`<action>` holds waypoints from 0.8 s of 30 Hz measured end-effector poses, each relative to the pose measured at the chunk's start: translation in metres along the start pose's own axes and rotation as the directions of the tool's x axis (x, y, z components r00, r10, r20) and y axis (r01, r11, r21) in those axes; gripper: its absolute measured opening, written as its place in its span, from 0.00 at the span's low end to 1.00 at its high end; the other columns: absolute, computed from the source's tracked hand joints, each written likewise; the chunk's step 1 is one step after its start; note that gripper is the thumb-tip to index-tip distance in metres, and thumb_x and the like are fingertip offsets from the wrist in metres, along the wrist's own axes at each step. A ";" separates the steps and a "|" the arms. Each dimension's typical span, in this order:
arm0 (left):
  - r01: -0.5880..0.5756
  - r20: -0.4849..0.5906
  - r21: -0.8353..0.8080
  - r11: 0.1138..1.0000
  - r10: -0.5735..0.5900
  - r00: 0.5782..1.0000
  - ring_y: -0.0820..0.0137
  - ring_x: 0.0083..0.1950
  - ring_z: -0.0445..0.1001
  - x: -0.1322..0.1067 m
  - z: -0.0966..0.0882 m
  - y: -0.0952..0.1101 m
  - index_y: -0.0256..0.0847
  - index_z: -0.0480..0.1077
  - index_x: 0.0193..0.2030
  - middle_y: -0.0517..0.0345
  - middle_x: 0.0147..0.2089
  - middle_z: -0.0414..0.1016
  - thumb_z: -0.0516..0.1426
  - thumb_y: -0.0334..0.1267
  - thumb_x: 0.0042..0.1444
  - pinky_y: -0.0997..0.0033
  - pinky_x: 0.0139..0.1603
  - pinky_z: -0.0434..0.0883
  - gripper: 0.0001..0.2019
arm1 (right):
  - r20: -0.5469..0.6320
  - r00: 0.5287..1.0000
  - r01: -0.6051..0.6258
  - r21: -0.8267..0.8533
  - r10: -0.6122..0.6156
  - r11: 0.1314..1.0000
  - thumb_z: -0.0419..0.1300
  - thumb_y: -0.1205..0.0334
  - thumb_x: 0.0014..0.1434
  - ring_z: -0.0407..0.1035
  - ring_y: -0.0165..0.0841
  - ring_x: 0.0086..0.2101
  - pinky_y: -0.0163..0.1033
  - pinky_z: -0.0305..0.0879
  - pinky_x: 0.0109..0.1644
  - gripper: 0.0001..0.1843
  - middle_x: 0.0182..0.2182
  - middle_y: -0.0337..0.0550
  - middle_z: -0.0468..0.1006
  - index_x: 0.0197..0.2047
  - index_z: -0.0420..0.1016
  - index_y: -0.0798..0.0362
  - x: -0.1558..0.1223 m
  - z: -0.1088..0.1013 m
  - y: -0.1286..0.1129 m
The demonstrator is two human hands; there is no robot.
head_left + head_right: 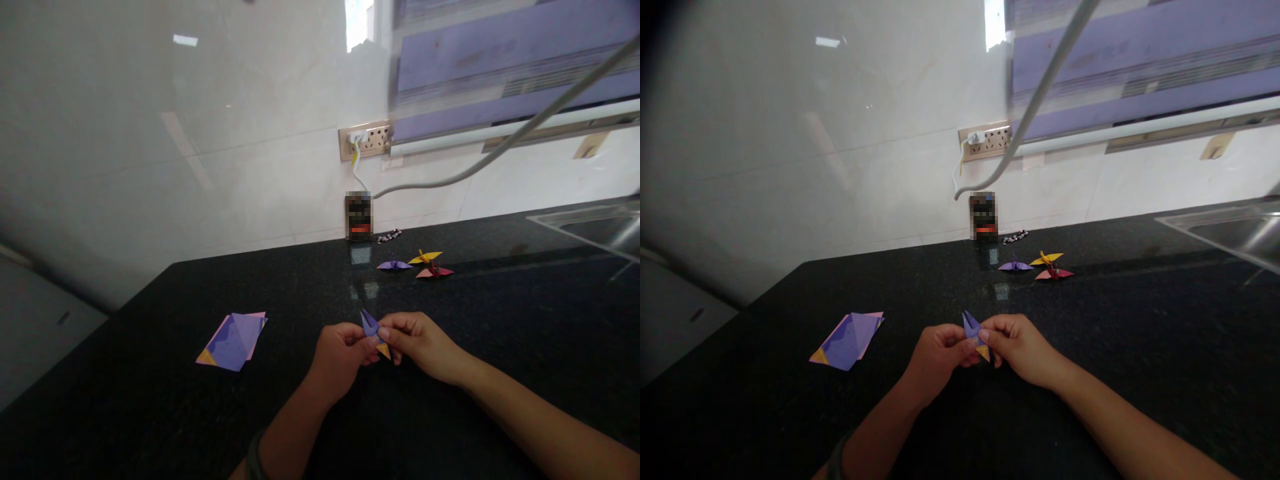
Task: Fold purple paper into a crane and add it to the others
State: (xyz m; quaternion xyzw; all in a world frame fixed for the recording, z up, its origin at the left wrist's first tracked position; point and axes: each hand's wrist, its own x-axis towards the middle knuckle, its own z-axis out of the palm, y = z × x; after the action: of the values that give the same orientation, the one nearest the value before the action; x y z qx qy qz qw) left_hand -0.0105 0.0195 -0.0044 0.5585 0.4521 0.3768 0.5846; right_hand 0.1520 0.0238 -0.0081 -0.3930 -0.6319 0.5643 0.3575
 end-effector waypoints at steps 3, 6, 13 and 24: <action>-0.002 0.022 0.030 1.000 0.001 1.000 0.71 0.26 0.72 0.001 0.000 -0.001 0.34 0.71 0.28 0.55 0.24 0.73 0.57 0.43 0.46 0.74 0.26 0.67 0.12 | -0.010 1.000 -0.009 -0.016 0.009 1.000 0.53 0.54 0.55 0.57 0.23 0.17 0.30 0.55 0.21 0.15 0.19 0.36 0.67 0.29 0.70 0.58 0.000 0.000 0.000; 0.010 0.021 0.036 0.999 -0.010 1.000 0.72 0.25 0.71 0.001 0.001 -0.002 0.33 0.71 0.28 0.55 0.24 0.73 0.57 0.43 0.47 0.74 0.26 0.67 0.12 | -0.012 1.000 -0.017 -0.029 0.017 0.999 0.52 0.54 0.55 0.56 0.23 0.17 0.29 0.55 0.20 0.15 0.18 0.35 0.66 0.29 0.69 0.57 0.000 0.000 0.001; 0.039 0.020 0.025 0.999 -0.040 0.999 0.72 0.25 0.71 0.001 0.001 -0.001 0.33 0.70 0.28 0.55 0.24 0.73 0.57 0.41 0.46 0.74 0.27 0.67 0.10 | -0.025 0.999 -0.030 -0.039 0.029 0.999 0.51 0.52 0.55 0.56 0.23 0.16 0.29 0.55 0.20 0.16 0.18 0.35 0.65 0.27 0.68 0.56 0.000 0.001 0.003; 0.068 -0.005 -0.029 0.997 -0.068 0.998 0.73 0.22 0.70 0.000 0.003 0.004 0.32 0.71 0.24 0.55 0.21 0.72 0.60 0.37 0.42 0.75 0.24 0.66 0.08 | -0.080 0.997 -0.009 -0.233 -0.010 0.973 0.50 0.56 0.56 0.57 0.24 0.19 0.29 0.53 0.20 0.13 0.18 0.34 0.63 0.26 0.67 0.56 -0.002 0.003 0.002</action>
State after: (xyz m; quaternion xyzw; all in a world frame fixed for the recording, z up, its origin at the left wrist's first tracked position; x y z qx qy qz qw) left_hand -0.0071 0.0185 -0.0001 0.5332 0.4673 0.3646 0.6036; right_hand 0.1501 0.0213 -0.0101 -0.4544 -0.6789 0.4701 0.3341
